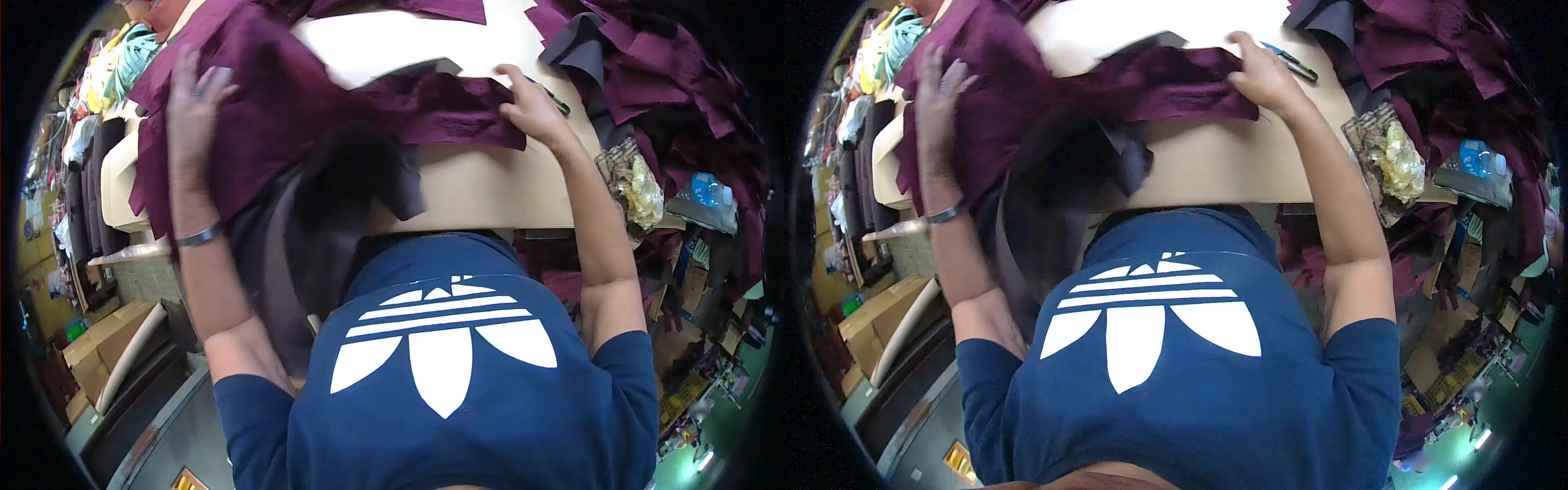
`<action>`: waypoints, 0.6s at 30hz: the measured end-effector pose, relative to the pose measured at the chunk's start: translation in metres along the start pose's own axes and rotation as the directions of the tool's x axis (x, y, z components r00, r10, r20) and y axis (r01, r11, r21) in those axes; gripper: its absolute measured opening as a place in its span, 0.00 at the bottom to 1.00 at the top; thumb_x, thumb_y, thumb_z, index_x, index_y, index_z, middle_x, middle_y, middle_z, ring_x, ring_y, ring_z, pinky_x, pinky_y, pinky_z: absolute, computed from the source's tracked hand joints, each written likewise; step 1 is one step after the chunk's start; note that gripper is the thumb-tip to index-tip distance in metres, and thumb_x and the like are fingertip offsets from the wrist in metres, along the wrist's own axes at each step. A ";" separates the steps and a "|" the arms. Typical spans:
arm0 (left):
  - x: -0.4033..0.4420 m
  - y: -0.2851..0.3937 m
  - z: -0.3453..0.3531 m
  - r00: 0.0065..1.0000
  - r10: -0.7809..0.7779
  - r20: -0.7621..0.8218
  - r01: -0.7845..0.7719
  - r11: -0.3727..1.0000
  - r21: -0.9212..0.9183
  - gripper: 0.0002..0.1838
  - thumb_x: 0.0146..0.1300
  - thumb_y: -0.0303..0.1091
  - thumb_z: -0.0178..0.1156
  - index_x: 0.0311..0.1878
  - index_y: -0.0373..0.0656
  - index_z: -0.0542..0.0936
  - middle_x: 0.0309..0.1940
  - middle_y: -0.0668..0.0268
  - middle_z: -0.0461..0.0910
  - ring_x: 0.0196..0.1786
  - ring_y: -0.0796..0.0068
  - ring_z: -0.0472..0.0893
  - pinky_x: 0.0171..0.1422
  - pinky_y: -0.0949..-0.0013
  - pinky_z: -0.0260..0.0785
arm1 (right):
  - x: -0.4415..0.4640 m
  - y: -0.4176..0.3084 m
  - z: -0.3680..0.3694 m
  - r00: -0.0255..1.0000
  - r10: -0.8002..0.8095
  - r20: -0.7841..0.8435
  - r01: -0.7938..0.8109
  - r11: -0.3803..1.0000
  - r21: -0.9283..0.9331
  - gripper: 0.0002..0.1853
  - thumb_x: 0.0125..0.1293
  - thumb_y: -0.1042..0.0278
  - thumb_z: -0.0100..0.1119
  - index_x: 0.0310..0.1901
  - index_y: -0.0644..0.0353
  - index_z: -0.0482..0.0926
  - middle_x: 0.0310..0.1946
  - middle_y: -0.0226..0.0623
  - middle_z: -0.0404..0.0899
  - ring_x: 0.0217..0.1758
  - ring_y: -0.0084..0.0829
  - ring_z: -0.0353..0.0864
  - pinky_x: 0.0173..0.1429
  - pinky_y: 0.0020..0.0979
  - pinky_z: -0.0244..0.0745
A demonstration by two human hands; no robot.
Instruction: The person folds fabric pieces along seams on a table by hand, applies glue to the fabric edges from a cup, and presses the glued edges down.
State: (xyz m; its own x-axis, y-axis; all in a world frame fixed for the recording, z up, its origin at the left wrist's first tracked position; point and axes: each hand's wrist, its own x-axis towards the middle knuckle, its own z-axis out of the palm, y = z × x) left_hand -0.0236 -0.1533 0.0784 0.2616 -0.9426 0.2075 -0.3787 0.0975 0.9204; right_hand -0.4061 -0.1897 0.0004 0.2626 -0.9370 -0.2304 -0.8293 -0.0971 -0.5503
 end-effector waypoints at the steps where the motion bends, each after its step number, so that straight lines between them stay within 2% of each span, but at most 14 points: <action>1: -0.008 -0.013 0.013 0.973 0.206 0.099 -0.229 0.898 0.375 0.32 0.62 0.30 0.58 0.68 0.38 0.58 0.66 0.54 0.60 0.65 0.58 0.65 0.61 0.61 0.69 | -0.006 0.011 0.010 0.971 -0.124 -0.206 0.070 0.966 -0.250 0.30 0.47 0.77 0.56 0.58 0.56 0.67 0.48 0.46 0.75 0.50 0.43 0.76 0.49 0.39 0.71; 2: -0.022 -0.012 0.031 0.950 0.275 0.145 -0.306 0.910 0.281 0.31 0.61 0.28 0.58 0.67 0.40 0.61 0.66 0.56 0.63 0.65 0.60 0.66 0.63 0.61 0.66 | -0.012 0.022 0.020 0.886 -0.287 -0.363 0.078 0.866 -0.494 0.32 0.47 0.76 0.57 0.59 0.55 0.66 0.50 0.46 0.74 0.52 0.45 0.75 0.50 0.42 0.70; 3: -0.041 -0.002 0.050 0.959 0.249 0.134 -0.274 0.933 0.233 0.28 0.59 0.26 0.59 0.64 0.41 0.66 0.63 0.56 0.66 0.64 0.59 0.68 0.65 0.60 0.63 | -0.020 0.021 0.025 0.857 -0.372 -0.357 0.205 0.881 -0.426 0.33 0.47 0.76 0.58 0.60 0.54 0.66 0.51 0.44 0.74 0.53 0.44 0.74 0.52 0.42 0.69; 4: -0.053 0.001 0.060 0.890 0.398 0.222 -0.452 0.834 0.318 0.25 0.56 0.27 0.61 0.59 0.43 0.72 0.61 0.56 0.69 0.64 0.58 0.68 0.66 0.59 0.60 | -0.029 0.017 0.028 0.815 -0.454 -0.361 0.330 0.875 -0.354 0.34 0.47 0.76 0.59 0.61 0.53 0.65 0.52 0.43 0.74 0.54 0.43 0.74 0.53 0.43 0.67; 5: -0.069 0.007 0.072 0.838 0.460 0.294 -0.545 0.741 0.393 0.23 0.53 0.30 0.63 0.55 0.44 0.75 0.58 0.56 0.72 0.62 0.56 0.69 0.65 0.58 0.62 | -0.039 0.013 0.031 0.761 -0.529 -0.375 0.451 0.847 -0.281 0.35 0.47 0.75 0.59 0.61 0.53 0.65 0.53 0.41 0.73 0.55 0.43 0.73 0.54 0.44 0.66; 6: -0.082 0.005 0.083 0.819 0.454 0.352 -0.565 0.747 0.351 0.23 0.51 0.35 0.65 0.53 0.46 0.77 0.56 0.59 0.73 0.60 0.57 0.70 0.64 0.60 0.62 | -0.049 0.004 0.034 0.803 -0.536 -0.259 0.480 0.840 -0.251 0.36 0.47 0.75 0.59 0.63 0.52 0.64 0.53 0.40 0.73 0.54 0.42 0.74 0.58 0.43 0.64; 7: -0.097 0.010 0.095 0.810 0.394 0.435 -0.567 0.717 0.405 0.28 0.47 0.40 0.68 0.54 0.51 0.76 0.56 0.63 0.72 0.60 0.58 0.69 0.64 0.57 0.60 | -0.055 0.003 0.041 0.819 -0.535 -0.208 0.460 0.828 -0.321 0.35 0.48 0.76 0.58 0.63 0.53 0.64 0.52 0.39 0.74 0.53 0.41 0.74 0.58 0.42 0.64; 8: -0.108 0.012 0.106 0.788 0.297 0.539 -0.575 0.666 0.474 0.32 0.44 0.44 0.69 0.57 0.55 0.74 0.58 0.66 0.69 0.63 0.60 0.66 0.63 0.50 0.57 | -0.057 0.005 0.050 0.835 -0.526 -0.160 0.436 0.811 -0.389 0.35 0.49 0.76 0.57 0.63 0.54 0.65 0.51 0.39 0.75 0.53 0.40 0.74 0.58 0.40 0.65; 10: -0.125 -0.007 0.123 0.736 0.196 0.648 -0.588 0.659 0.469 0.33 0.45 0.44 0.68 0.59 0.58 0.73 0.60 0.68 0.67 0.66 0.62 0.64 0.66 0.47 0.52 | -0.054 0.014 0.061 0.798 -0.566 -0.208 0.460 0.794 -0.397 0.32 0.51 0.78 0.55 0.62 0.56 0.65 0.49 0.38 0.76 0.51 0.39 0.75 0.56 0.38 0.67; 12: -0.134 -0.041 0.128 0.697 0.223 0.681 -0.658 0.577 0.484 0.26 0.49 0.43 0.65 0.55 0.56 0.74 0.58 0.69 0.68 0.65 0.65 0.64 0.67 0.48 0.49 | -0.050 0.019 0.065 0.760 -0.615 -0.209 0.492 0.755 -0.433 0.31 0.52 0.79 0.53 0.62 0.57 0.66 0.48 0.37 0.76 0.49 0.38 0.76 0.53 0.36 0.70; 14: -0.135 -0.064 0.123 0.693 0.299 0.656 -0.690 0.539 0.483 0.15 0.51 0.38 0.61 0.44 0.52 0.77 0.55 0.70 0.69 0.63 0.68 0.65 0.67 0.46 0.50 | -0.041 0.023 0.066 0.724 -0.669 -0.170 0.520 0.691 -0.502 0.29 0.53 0.80 0.50 0.61 0.58 0.67 0.47 0.37 0.76 0.47 0.37 0.76 0.49 0.35 0.72; 15: -0.134 -0.072 0.119 0.709 0.349 0.613 -0.697 0.476 0.536 0.07 0.52 0.36 0.58 0.36 0.52 0.76 0.55 0.72 0.70 0.63 0.69 0.65 0.68 0.46 0.49 | -0.038 0.024 0.065 0.739 -0.656 -0.154 0.515 0.697 -0.499 0.29 0.53 0.80 0.50 0.60 0.58 0.67 0.46 0.38 0.77 0.45 0.37 0.77 0.48 0.34 0.72; 16: -0.130 -0.074 0.112 0.709 0.382 0.593 -0.705 0.411 0.578 0.03 0.52 0.35 0.55 0.31 0.51 0.75 0.57 0.72 0.69 0.63 0.70 0.65 0.69 0.46 0.48 | -0.032 0.025 0.062 0.752 -0.645 -0.135 0.512 0.700 -0.498 0.28 0.53 0.80 0.49 0.60 0.58 0.68 0.45 0.38 0.77 0.43 0.37 0.77 0.46 0.34 0.73; 18: -0.119 -0.070 0.088 0.728 0.387 0.566 -0.682 0.323 0.656 0.04 0.53 0.37 0.57 0.27 0.50 0.75 0.62 0.71 0.67 0.65 0.67 0.63 0.70 0.44 0.45 | -0.027 0.019 0.055 0.733 -0.663 -0.152 0.558 0.714 -0.423 0.27 0.53 0.81 0.49 0.58 0.58 0.69 0.42 0.38 0.78 0.39 0.37 0.78 0.44 0.34 0.73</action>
State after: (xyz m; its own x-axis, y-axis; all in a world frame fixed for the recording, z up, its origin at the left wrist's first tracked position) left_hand -0.1065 -0.0759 -0.0404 -0.4590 -0.8291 0.3192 -0.8831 0.4650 -0.0619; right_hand -0.4017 -0.1481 -0.0484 0.6670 -0.6738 0.3181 -0.6545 -0.7338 -0.1821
